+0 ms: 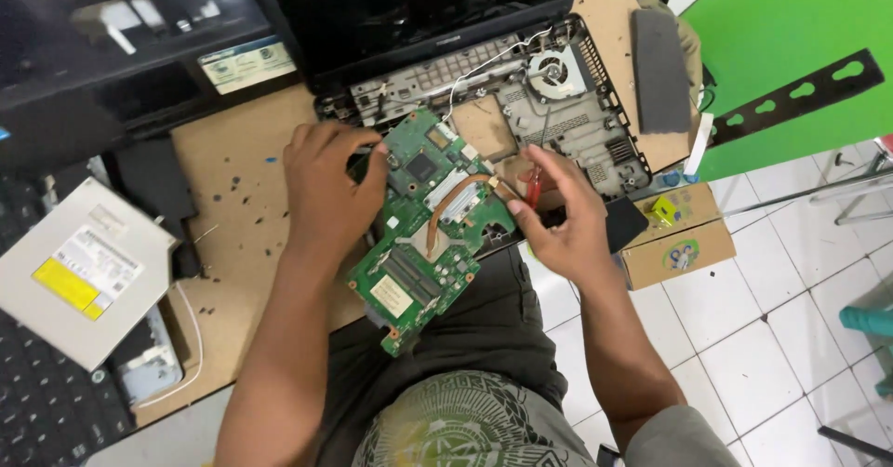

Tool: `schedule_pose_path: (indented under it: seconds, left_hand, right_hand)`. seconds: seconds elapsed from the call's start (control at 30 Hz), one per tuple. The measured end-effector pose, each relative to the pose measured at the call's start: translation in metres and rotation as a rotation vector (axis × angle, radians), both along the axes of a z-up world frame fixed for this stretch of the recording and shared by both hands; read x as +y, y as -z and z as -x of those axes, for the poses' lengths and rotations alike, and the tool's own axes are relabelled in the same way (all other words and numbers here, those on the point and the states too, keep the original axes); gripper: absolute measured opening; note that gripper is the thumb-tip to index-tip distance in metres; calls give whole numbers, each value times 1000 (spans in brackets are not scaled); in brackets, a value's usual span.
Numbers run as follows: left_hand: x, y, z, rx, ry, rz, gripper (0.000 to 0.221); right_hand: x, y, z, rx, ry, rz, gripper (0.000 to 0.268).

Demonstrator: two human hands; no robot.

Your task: Repairing a laptop by inspecting and manipulating the motherboard and internal components using a screwdriver.

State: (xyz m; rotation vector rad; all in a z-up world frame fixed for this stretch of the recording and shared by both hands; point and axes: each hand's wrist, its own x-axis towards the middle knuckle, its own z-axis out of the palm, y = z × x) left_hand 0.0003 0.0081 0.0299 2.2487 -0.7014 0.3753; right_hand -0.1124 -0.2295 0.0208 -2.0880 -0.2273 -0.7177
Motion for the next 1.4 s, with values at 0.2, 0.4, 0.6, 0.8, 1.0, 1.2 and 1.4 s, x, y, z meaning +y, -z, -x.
schedule_pose_path:
  seconds: [0.2, 0.4, 0.6, 0.8, 1.0, 1.2, 1.4]
  left_hand:
    - [-1, -15, 2, -10, 22, 97, 6]
    - [-2, -13, -1, -74, 33, 126, 10]
    - [12, -17, 7, -274, -81, 150, 5]
    - [47, -52, 45, -143, -142, -66, 11]
    - [97, -60, 51, -49, -208, -264, 9]
    - [113, -46, 57, -9, -243, -185, 18]
    - [103, -23, 52, 111, -258, -310, 15]
  right_hand:
    - [-7, 19, 0, 43, -18, -36, 64]
    - [-6, 16, -5, 2, -49, -66, 64]
    - [-12, 25, -4, -15, -33, -109, 69]
    - [-13, 21, -4, -42, -70, 103, 64]
    - [-6, 12, 2, 71, -17, 194, 57]
    - [2, 17, -6, -116, -30, 131, 59]
    - [9, 17, -4, -129, 12, 140, 57]
